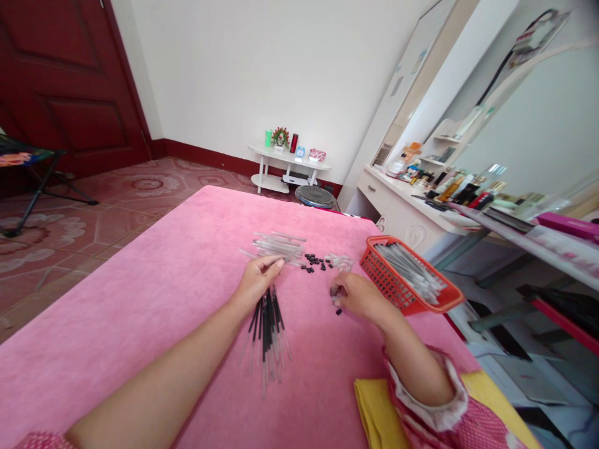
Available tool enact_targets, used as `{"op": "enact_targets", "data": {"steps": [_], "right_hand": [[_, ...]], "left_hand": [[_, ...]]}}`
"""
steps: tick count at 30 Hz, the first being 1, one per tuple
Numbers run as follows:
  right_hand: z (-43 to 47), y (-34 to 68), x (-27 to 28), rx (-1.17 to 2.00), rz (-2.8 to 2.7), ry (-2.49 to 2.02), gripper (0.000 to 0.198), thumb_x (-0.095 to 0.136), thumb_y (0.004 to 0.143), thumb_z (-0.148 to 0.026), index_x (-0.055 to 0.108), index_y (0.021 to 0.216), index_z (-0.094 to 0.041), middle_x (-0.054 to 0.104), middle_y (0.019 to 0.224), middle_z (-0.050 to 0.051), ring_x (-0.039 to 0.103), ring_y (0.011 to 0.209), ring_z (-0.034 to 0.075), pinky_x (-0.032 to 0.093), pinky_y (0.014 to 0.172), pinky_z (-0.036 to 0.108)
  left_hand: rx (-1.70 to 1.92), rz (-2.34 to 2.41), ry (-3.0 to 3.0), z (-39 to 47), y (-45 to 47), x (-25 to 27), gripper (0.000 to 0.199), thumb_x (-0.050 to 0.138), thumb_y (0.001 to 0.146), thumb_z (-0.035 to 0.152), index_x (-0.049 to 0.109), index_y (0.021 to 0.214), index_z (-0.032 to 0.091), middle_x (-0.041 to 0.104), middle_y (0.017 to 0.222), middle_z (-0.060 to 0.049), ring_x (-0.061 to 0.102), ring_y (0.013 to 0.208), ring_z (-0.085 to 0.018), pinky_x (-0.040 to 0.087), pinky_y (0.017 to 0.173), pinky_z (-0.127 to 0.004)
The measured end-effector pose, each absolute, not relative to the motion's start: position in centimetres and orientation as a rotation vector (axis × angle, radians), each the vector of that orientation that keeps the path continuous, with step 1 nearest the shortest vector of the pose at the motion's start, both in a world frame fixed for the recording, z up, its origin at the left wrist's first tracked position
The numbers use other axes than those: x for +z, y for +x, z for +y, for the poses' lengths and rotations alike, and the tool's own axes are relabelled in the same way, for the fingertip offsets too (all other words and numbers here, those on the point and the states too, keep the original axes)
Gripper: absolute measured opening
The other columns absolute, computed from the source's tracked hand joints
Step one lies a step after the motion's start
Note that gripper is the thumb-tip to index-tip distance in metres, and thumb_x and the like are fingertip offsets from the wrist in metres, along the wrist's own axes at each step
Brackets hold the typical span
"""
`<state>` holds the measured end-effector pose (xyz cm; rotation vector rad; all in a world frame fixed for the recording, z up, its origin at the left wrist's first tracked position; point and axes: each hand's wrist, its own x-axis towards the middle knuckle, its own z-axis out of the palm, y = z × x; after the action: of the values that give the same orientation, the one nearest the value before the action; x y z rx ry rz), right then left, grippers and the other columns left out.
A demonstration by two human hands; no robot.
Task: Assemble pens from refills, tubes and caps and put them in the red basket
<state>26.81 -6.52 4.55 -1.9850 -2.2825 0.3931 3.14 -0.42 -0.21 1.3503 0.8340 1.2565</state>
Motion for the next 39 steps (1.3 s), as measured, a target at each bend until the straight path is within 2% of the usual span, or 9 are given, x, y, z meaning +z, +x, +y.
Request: {"op": "enact_targets", "data": {"steps": [2,4,8,11,21,27,33,36,39], "right_hand": [[-6.5,26.7,4.6,0.375,-2.218,-1.936,0.015,0.063,0.057,-0.008,0.066,0.069,-0.018,0.063,0.067,0.001,0.054,0.061,0.013,0.034,0.054,0.023],[-6.4,26.3,4.7,0.421,-2.034,-1.823,0.016,0.062,0.060,-0.010,0.064,0.073,-0.017,0.061,0.064,0.000,0.054,0.058,0.013,0.036,0.053,0.023],[-5.8,25.2,4.8,0.700,-1.450,-1.481,0.022,0.062,0.070,-0.024,0.060,0.090,-0.015,0.064,0.070,0.002,0.058,0.054,0.014,0.045,0.051,0.026],[-5.6,24.7,4.7,0.827,-1.163,-1.314,0.028,0.069,0.066,-0.034,0.061,0.086,-0.015,0.067,0.075,0.006,0.064,0.062,0.018,0.050,0.051,0.027],[-6.0,24.0,4.4,0.872,-1.242,-1.288,0.030,0.072,0.065,-0.038,0.066,0.083,-0.015,0.070,0.075,0.007,0.062,0.059,0.015,0.048,0.049,0.023],[-6.1,23.4,4.5,0.793,-1.409,-1.317,0.023,0.066,0.070,-0.036,0.068,0.081,-0.016,0.067,0.071,0.004,0.061,0.061,0.015,0.048,0.055,0.025],[-6.3,23.7,4.0,0.533,-1.688,-1.335,0.019,0.059,0.078,-0.031,0.067,0.090,-0.019,0.068,0.085,0.005,0.062,0.078,0.019,0.048,0.071,0.029],[-6.6,23.7,4.2,0.439,-1.821,-1.348,0.021,0.051,0.084,-0.030,0.066,0.093,-0.019,0.066,0.080,0.005,0.060,0.074,0.017,0.046,0.069,0.027],[-6.9,23.5,4.5,0.432,-1.884,-1.350,0.020,0.048,0.086,-0.028,0.064,0.091,-0.018,0.062,0.073,0.003,0.056,0.068,0.015,0.042,0.064,0.024]], "left_hand": [[1.260,0.847,1.477,-0.4,3.2,-0.3,0.029,0.062,0.075,0.036,0.070,0.092,0.013,0.070,0.091,-0.008,0.062,0.085,-0.020,0.046,0.077,-0.030],[1.237,0.835,1.586,-0.5,3.2,-0.5,0.027,0.058,0.078,0.032,0.070,0.094,0.014,0.070,0.095,-0.008,0.062,0.090,-0.021,0.045,0.082,-0.032],[1.186,0.768,1.772,-1.1,3.5,-0.1,0.023,0.055,0.081,0.025,0.070,0.096,0.016,0.070,0.094,-0.007,0.062,0.089,-0.019,0.046,0.082,-0.031],[1.143,0.732,1.877,-1.7,3.7,0.5,0.021,0.055,0.081,0.023,0.070,0.094,0.017,0.070,0.093,-0.007,0.062,0.087,-0.018,0.047,0.080,-0.030],[1.114,0.738,1.854,-2.0,3.8,0.7,0.021,0.054,0.082,0.024,0.070,0.093,0.017,0.069,0.091,-0.007,0.061,0.085,-0.018,0.046,0.078,-0.029],[1.011,0.739,1.758,-2.0,3.8,0.9,0.025,0.055,0.080,0.034,0.071,0.077,0.015,0.064,0.067,-0.002,0.055,0.063,-0.015,0.041,0.058,-0.025],[0.816,0.759,1.528,-1.6,3.4,1.1,0.040,0.055,0.077,0.048,0.072,0.077,0.012,0.036,0.040,0.006,0.027,0.037,-0.007,0.020,0.040,-0.021],[0.806,0.740,1.536,-1.6,3.3,1.6,0.036,0.059,0.075,0.046,0.073,0.075,0.013,0.047,0.041,0.002,0.037,0.040,-0.009,0.026,0.042,-0.021],[0.852,0.734,1.613,-1.6,3.4,1.8,0.027,0.062,0.073,0.040,0.073,0.072,0.015,0.065,0.058,-0.003,0.053,0.053,-0.015,0.038,0.052,-0.025]]}}
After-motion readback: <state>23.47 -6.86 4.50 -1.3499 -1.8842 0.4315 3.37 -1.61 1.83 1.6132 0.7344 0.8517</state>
